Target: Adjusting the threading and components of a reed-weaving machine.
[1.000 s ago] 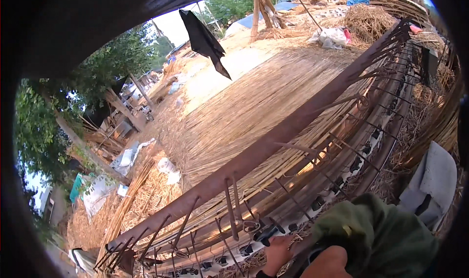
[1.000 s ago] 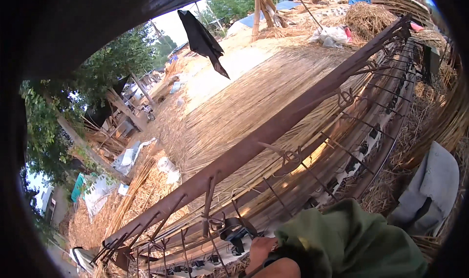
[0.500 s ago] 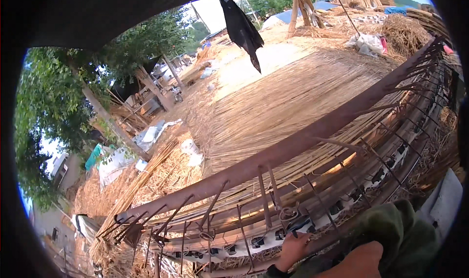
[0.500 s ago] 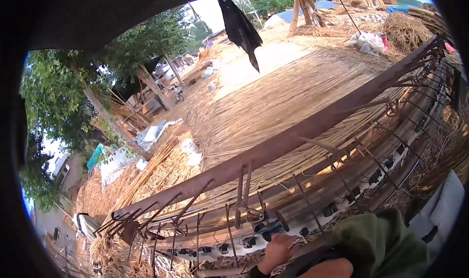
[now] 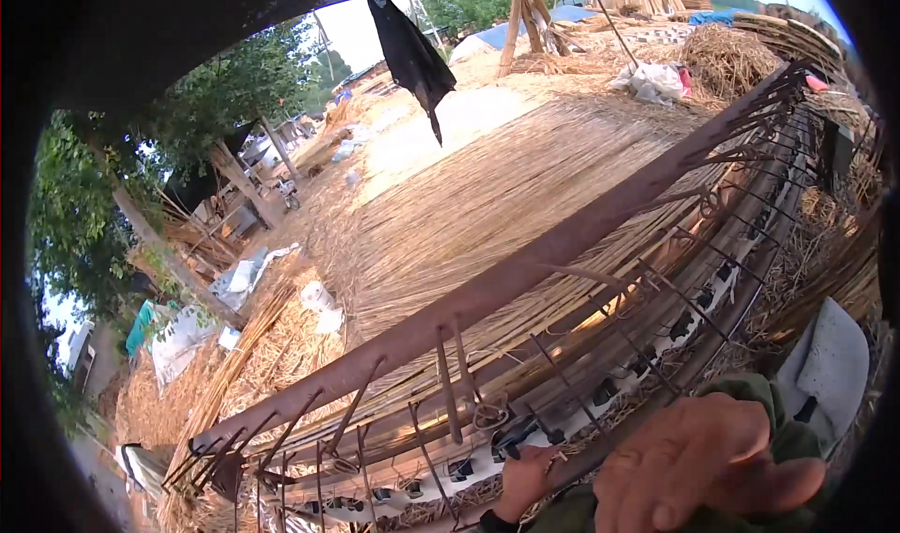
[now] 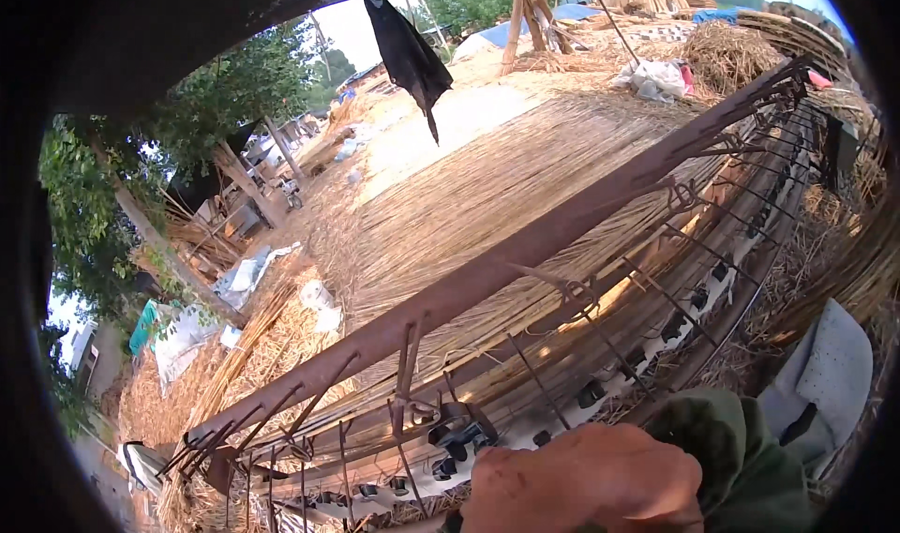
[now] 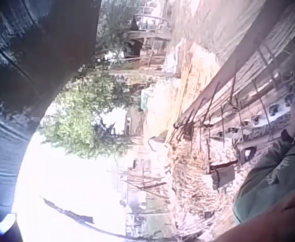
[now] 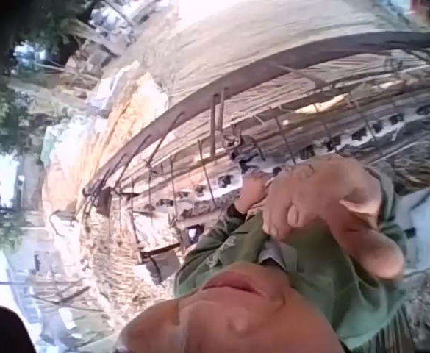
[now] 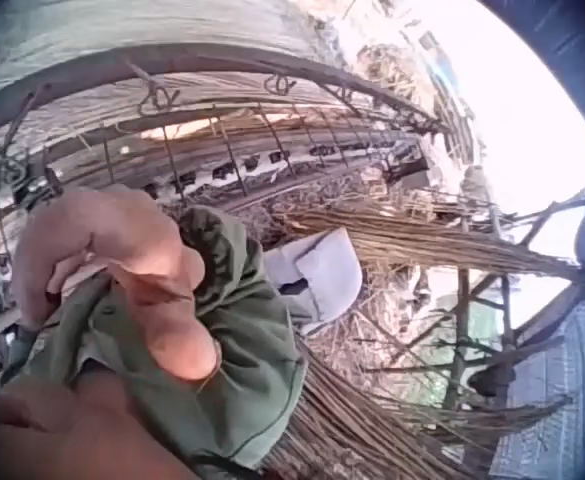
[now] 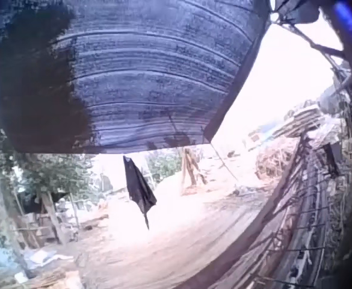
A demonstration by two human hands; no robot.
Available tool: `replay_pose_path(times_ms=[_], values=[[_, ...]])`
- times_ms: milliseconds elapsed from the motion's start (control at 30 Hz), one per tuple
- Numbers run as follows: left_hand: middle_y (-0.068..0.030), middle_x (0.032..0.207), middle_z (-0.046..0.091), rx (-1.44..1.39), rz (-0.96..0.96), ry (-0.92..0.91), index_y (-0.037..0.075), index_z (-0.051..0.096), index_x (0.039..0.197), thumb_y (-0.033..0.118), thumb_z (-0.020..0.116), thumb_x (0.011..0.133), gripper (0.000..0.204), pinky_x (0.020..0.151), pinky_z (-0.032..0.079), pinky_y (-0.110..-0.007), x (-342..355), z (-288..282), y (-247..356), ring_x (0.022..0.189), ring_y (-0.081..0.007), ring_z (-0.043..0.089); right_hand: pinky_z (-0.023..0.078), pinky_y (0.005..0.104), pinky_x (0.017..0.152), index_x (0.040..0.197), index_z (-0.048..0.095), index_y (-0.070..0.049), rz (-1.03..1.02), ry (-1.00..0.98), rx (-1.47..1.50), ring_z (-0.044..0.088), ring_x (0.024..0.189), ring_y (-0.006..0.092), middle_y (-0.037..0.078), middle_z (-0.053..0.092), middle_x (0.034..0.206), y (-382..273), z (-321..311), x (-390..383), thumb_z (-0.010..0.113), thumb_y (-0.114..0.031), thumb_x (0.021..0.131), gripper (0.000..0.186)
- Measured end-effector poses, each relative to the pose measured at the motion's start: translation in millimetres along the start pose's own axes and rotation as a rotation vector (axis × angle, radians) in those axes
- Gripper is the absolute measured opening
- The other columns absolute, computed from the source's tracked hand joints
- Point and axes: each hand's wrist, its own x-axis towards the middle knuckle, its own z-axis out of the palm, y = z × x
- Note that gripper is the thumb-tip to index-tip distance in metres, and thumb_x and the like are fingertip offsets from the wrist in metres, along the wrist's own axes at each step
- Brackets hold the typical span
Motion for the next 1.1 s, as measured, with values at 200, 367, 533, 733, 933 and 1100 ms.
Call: replay_pose_path(times_ms=[200, 367, 533, 733, 933, 1100], values=[[-0.0058, 0.078, 0.065, 0.079, 0.037, -0.077, 0.012, 0.067, 0.089, 0.023, 0.071, 0.068, 0.023, 0.077, 0.044, -0.037, -8, 9, -18, 0.076, -0.0232, 0.062, 0.04, 0.0279, 0.068, 0.104, 0.047, 0.002, 0.658, 0.17, 0.451, 0.047, 0.072, 0.011, 0.006, 0.05, 0.088, -3, 30, -14, 0.05, -0.044, 0.091, 0.047], [-0.0038, 0.073, 0.065, 0.12, 0.062, -0.022, 0.013, 0.067, 0.085, 0.022, 0.069, 0.069, 0.019, 0.074, 0.043, -0.036, -4, 9, -17, 0.071, -0.0211, 0.062, 0.036, 0.0263, 0.066, 0.099, 0.046, 0.001, 0.748, 0.007, 0.618, 0.042, 0.075, 0.0077, 0.003, 0.046, 0.083, 4, 32, 1, 0.048, -0.034, 0.094, 0.035], [-0.0048, 0.073, 0.065, 0.169, 0.1, -0.048, 0.013, 0.068, 0.085, 0.023, 0.07, 0.07, 0.019, 0.075, 0.043, -0.036, -1, 8, -16, 0.072, -0.0218, 0.062, 0.037, 0.0251, 0.065, 0.097, 0.048, 0.001, 0.733, -0.059, 0.795, 0.043, 0.074, 0.0069, 0.001, 0.048, 0.08, -8, 25, -1, 0.048, -0.027, 0.095, 0.028], [-0.0055, 0.07, 0.065, 0.185, 0.014, -0.139, 0.013, 0.067, 0.084, 0.024, 0.07, 0.07, 0.019, 0.073, 0.044, -0.037, 4, 0, -4, 0.069, -0.0231, 0.062, 0.038, 0.0268, 0.065, 0.09, 0.05, 0.001, 0.702, -0.216, 0.66, 0.045, 0.072, 0.0094, 0.002, 0.049, 0.076, -7, 21, 6, 0.05, -0.026, 0.094, 0.027], [-0.0068, 0.072, 0.065, 0.117, -0.042, -0.113, 0.013, 0.066, 0.086, 0.024, 0.068, 0.07, 0.019, 0.074, 0.043, -0.039, 6, -2, 3, 0.071, -0.0245, 0.062, 0.04, 0.0285, 0.065, 0.083, 0.052, 0.001, 0.601, -0.431, 0.223, 0.048, 0.07, 0.0119, 0.004, 0.051, 0.073, -7, 13, 17, 0.052, -0.025, 0.093, 0.028], [-0.0086, 0.071, 0.063, 0.172, -0.018, -0.109, 0.011, 0.065, 0.084, 0.019, 0.068, 0.068, 0.019, 0.068, 0.045, -0.038, 7, -11, -2, 0.07, -0.0255, 0.062, 0.042, 0.03, 0.066, 0.087, 0.052, 0.002, 0.499, -0.386, -0.115, 0.051, 0.074, 0.0126, 0.008, 0.054, 0.077, 34, -27, -6, 0.045, -0.032, 0.094, 0.036]])
